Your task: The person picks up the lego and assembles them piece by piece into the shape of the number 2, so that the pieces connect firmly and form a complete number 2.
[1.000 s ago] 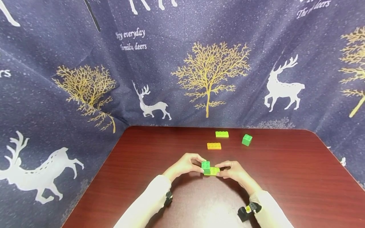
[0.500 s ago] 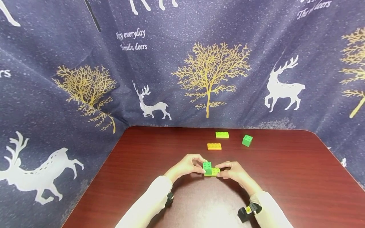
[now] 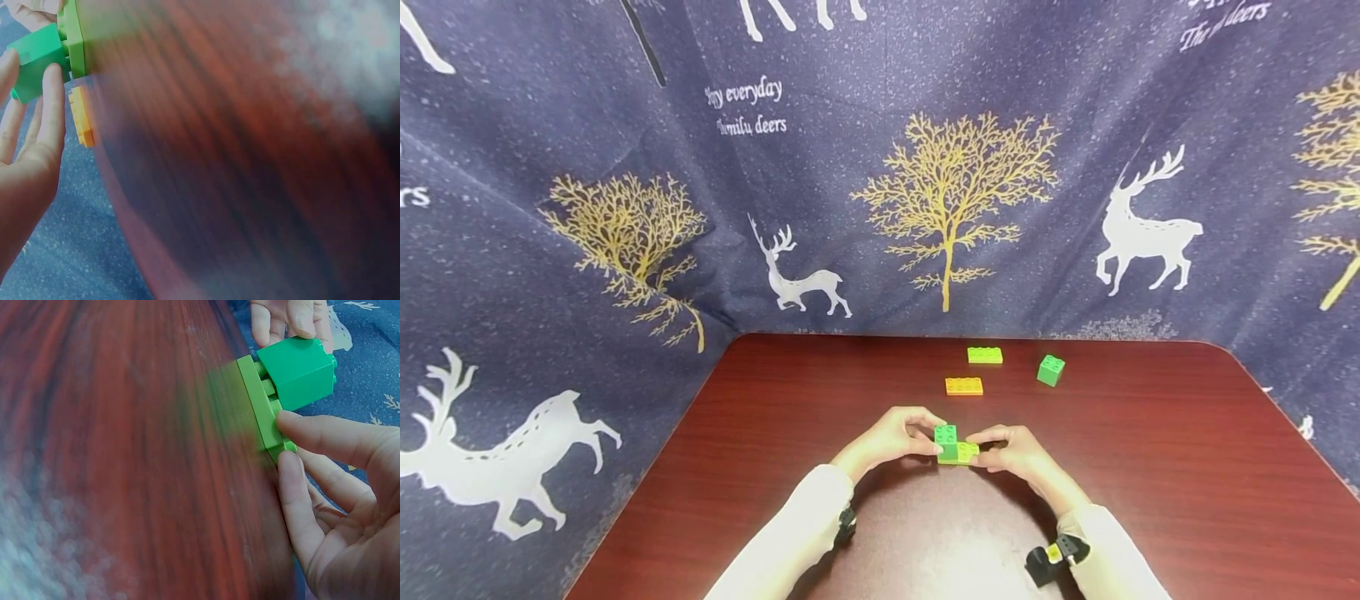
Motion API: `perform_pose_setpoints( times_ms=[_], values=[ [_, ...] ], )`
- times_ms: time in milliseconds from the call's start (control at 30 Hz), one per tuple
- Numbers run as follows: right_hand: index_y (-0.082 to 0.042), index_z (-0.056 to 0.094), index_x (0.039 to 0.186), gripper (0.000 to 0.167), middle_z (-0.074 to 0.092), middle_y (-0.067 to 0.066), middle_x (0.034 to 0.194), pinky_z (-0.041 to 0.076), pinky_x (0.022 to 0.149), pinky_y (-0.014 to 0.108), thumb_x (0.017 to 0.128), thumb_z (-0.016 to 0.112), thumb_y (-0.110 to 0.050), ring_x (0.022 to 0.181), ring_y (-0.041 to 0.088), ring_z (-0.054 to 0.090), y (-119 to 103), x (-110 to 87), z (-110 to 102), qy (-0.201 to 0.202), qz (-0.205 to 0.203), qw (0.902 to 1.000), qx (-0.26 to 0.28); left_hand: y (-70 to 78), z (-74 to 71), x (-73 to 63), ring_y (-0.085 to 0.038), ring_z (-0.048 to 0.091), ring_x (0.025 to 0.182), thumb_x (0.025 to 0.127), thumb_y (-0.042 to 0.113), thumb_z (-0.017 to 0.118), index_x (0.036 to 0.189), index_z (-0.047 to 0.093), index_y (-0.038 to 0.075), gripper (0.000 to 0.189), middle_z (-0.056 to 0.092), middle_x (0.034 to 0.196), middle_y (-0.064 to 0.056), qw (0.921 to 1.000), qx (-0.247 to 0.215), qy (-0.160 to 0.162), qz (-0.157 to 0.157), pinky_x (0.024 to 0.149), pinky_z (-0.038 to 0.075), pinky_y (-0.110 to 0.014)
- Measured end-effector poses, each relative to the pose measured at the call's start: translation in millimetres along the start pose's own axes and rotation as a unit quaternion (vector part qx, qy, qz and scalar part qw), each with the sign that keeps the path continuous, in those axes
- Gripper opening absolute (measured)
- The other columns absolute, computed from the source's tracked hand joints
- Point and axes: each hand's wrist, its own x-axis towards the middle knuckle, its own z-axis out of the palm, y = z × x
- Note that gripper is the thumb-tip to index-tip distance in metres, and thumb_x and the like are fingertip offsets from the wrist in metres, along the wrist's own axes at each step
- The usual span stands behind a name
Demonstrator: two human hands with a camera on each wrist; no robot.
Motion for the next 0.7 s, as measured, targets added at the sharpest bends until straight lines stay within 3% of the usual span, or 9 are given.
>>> perform_pose_setpoints(
  times_ms=[233, 700],
  values=[
    [0.009, 0.067, 0.110, 0.040, 0.063, 0.018, 0.104, 0.057, 0.068, 0.035, 0.074, 0.077, -0.004, 0.073, 0.016, 0.064, 1.0, 0.2, 0.2, -0.002, -0.002, 1.0000, 0.000, -1.7, 1.0, 1.1, -0.016, 0.070, 0.080, 0.077, 0.001, 0.078, 0.107, 0.071, 0.005, 0.031, 0.072, 0.100, -0.010, 0.9999, -0.013, 0.006, 0.001, 0.072, 0.056, -0.026],
    [0.008, 0.068, 0.109, 0.038, 0.063, 0.018, 0.104, 0.057, 0.068, 0.036, 0.074, 0.078, -0.003, 0.073, 0.017, 0.065, -1.9, -0.7, 0.1, 0.001, -0.003, 1.0000, -0.003, 3.9, 2.6, 4.4, -0.014, 0.069, 0.080, 0.075, 0.005, 0.081, 0.102, 0.073, 0.007, 0.028, 0.073, 0.094, -0.006, 0.9989, 0.043, 0.009, 0.015, 0.071, 0.054, -0.024]
  ],
)
